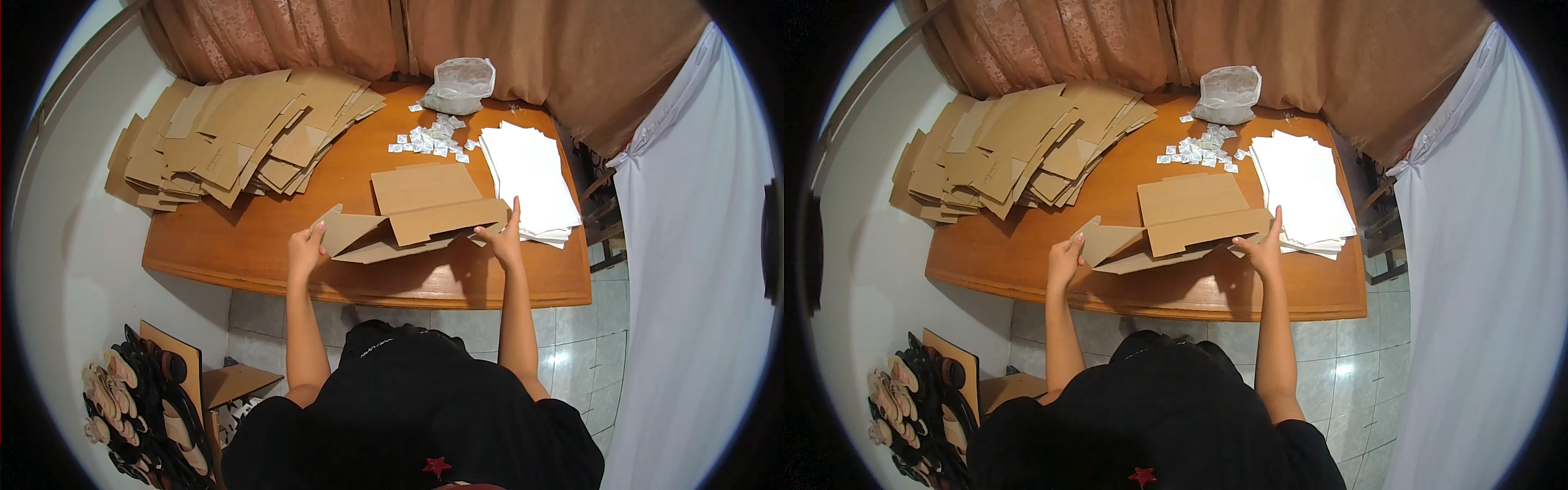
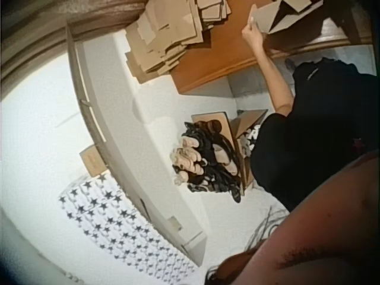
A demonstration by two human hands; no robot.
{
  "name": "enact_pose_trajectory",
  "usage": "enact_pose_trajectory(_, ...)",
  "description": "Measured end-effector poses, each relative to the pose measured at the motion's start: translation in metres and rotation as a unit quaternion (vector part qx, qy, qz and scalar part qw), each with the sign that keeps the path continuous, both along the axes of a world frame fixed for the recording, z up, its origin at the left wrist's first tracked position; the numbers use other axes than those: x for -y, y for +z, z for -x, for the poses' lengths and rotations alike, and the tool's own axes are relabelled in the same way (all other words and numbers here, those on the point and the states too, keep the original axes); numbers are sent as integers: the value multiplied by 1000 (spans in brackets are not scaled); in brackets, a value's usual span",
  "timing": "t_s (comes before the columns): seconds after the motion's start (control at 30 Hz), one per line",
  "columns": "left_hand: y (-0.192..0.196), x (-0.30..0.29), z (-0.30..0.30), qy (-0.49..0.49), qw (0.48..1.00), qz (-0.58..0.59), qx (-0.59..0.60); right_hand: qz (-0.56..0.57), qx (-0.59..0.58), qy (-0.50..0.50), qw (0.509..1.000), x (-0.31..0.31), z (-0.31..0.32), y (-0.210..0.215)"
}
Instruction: Assembling flat cardboard shoe boxes, inserting tissue paper and silica gel packets, and stacking the finished boxes on a shelf.
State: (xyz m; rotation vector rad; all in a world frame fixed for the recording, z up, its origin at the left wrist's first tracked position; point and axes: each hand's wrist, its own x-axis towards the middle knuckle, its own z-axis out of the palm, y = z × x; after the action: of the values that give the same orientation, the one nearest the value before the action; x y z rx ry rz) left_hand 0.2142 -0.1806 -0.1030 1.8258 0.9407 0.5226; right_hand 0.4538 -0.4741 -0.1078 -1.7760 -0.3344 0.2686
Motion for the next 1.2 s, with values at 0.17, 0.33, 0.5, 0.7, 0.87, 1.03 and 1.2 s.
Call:
enact_pose_trajectory(0.17,6,-3,-17,20,996,52,70,75,94,9,993,-1,-5,8)
enact_pose_trajectory(0.33,-6,-14,-28,69,979,111,158,281,88,-62,954,-21,4,35)
enact_pose_trajectory(0.5,-9,-35,-22,55,993,79,74,284,149,-71,945,-25,-5,22)
enact_pose_trajectory(0.7,-8,-52,-17,48,989,-41,-136,290,83,-61,951,-23,-1,-13)
enact_pose_trajectory(0.87,-2,-38,-27,103,936,-318,-109,425,145,-150,881,-45,27,-1)
enact_pose_trajectory(1.03,6,-42,-45,-160,948,-237,-141,470,197,-153,847,-67,31,-10)
enact_pose_trajectory(1.2,6,-43,-51,-262,919,-162,-246,419,153,-127,886,-71,19,-18)
